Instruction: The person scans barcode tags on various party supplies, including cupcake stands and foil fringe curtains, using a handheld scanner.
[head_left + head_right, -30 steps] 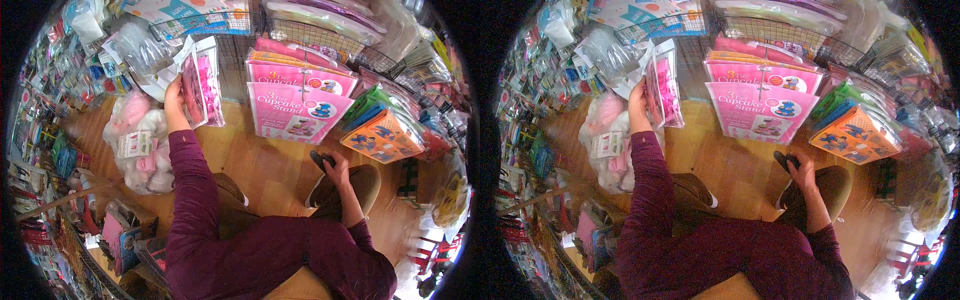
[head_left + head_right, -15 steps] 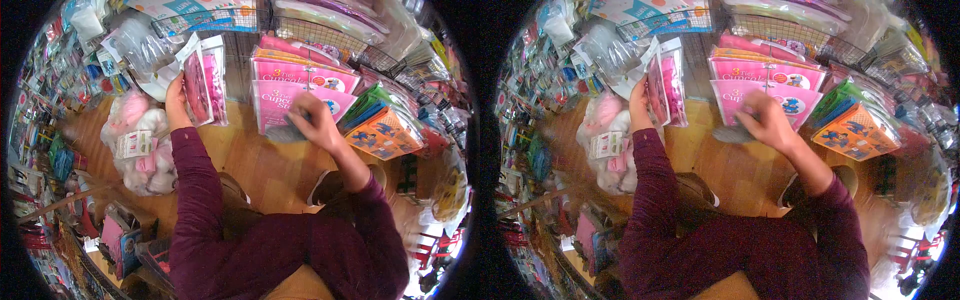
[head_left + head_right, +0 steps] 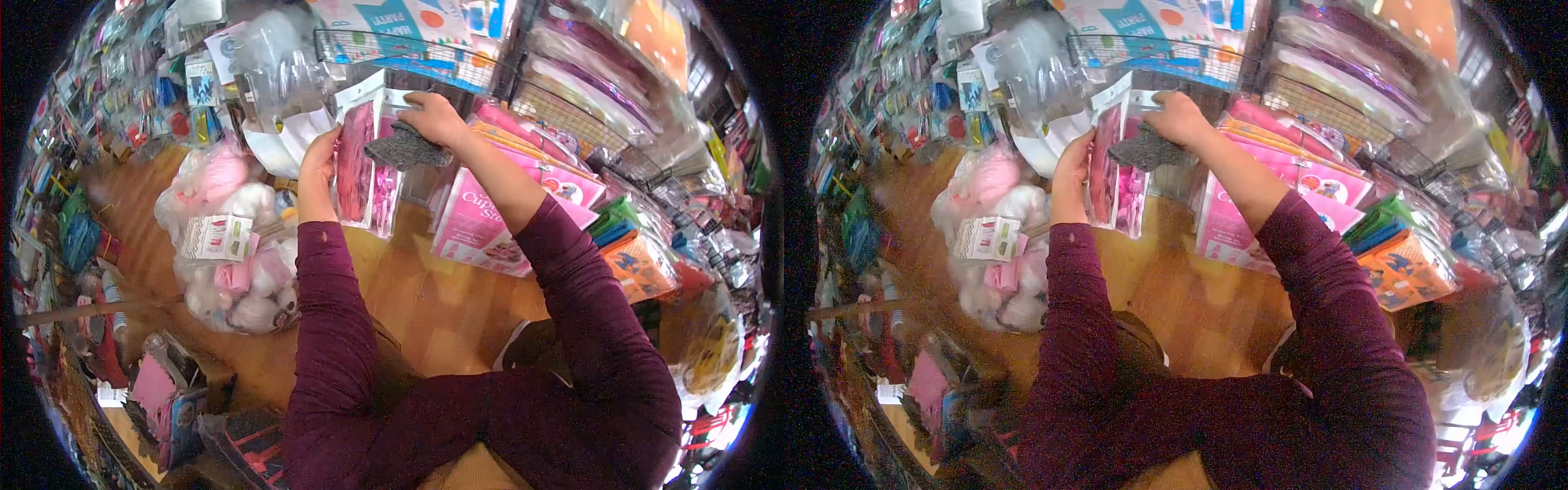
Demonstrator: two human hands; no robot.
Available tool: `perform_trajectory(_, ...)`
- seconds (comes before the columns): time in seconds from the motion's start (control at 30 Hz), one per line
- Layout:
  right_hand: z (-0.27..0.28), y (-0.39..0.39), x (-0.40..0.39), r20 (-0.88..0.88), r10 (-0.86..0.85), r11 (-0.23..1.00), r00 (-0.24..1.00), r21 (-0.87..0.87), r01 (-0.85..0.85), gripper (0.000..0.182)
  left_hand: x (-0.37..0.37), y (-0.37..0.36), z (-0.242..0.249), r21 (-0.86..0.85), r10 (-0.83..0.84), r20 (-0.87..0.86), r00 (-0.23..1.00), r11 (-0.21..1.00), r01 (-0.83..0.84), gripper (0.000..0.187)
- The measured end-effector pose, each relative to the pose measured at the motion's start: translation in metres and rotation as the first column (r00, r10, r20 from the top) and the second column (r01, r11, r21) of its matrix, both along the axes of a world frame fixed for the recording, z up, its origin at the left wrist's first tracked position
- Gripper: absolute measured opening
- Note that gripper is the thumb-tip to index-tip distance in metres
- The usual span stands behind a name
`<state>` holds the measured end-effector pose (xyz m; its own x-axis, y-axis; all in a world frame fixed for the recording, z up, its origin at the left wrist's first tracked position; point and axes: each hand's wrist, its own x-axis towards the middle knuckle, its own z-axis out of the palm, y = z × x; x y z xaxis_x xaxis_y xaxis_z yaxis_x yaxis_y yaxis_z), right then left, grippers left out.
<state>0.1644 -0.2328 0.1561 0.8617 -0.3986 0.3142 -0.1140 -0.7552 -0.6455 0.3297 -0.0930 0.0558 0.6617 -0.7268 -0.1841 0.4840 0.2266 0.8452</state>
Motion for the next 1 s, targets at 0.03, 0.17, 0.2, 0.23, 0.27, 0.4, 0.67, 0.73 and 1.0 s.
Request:
perform_trajectory(0.03, -0.003, -0.002, 0.003, 0.017, -0.036, 0.997, 0.999, -0.072, 0.037, 0.047, 0.009, -0.004, -0.009, -0.036, -0.016, -0.002, 1.000, 0.999, 0.016, 0.029)
perform_trajectory(0.17, -0.010, -0.004, 0.005, 0.046, -0.104, 0.980, 0.993, -0.163, 0.110, 0.041, 0.005, -0.009, -0.007, -0.011, -0.019, -0.035, 0.999, 1.000, 0.019, 0.030)
perform_trajectory(0.2, -0.012, -0.005, 0.006, 0.059, -0.124, 0.975, 0.991, -0.179, 0.133, 0.040, 0.004, -0.010, -0.007, -0.015, -0.004, -0.020, 1.000, 1.000, 0.003, 0.031)
perform_trajectory(0.23, -0.014, -0.007, 0.007, 0.054, -0.124, 0.975, 0.991, -0.180, 0.132, 0.040, 0.003, -0.011, -0.006, -0.018, 0.013, -0.005, 1.000, 1.000, -0.013, 0.032)
perform_trajectory(0.27, -0.016, -0.008, 0.008, 0.096, -0.131, 0.975, 0.987, -0.167, 0.146, 0.039, 0.004, -0.012, -0.009, -0.018, 0.014, -0.008, 1.000, 1.000, -0.014, 0.032)
perform_trajectory(0.4, -0.020, -0.011, 0.011, 0.112, -0.158, 0.974, 0.981, -0.143, 0.174, 0.037, 0.013, -0.021, -0.023, -0.103, -0.030, -0.080, 0.996, 0.994, 0.022, 0.031)
perform_trajectory(0.67, -0.014, -0.009, 0.012, 0.172, -0.142, 0.968, 0.975, -0.181, 0.173, 0.033, 0.018, -0.031, -0.033, -0.132, 0.021, -0.125, 0.992, 0.990, -0.038, 0.029)
perform_trajectory(0.73, -0.012, -0.009, 0.013, 0.213, -0.115, 0.969, 0.970, -0.191, 0.157, 0.032, 0.015, -0.028, -0.028, -0.154, 0.027, -0.159, 0.987, 0.987, -0.052, 0.029)
perform_trajectory(1.0, -0.025, -0.013, 0.020, 0.183, -0.155, 0.955, 0.971, -0.222, 0.195, 0.032, -0.006, -0.022, -0.019, -0.052, 0.087, -0.082, 0.993, 0.994, -0.092, 0.030)
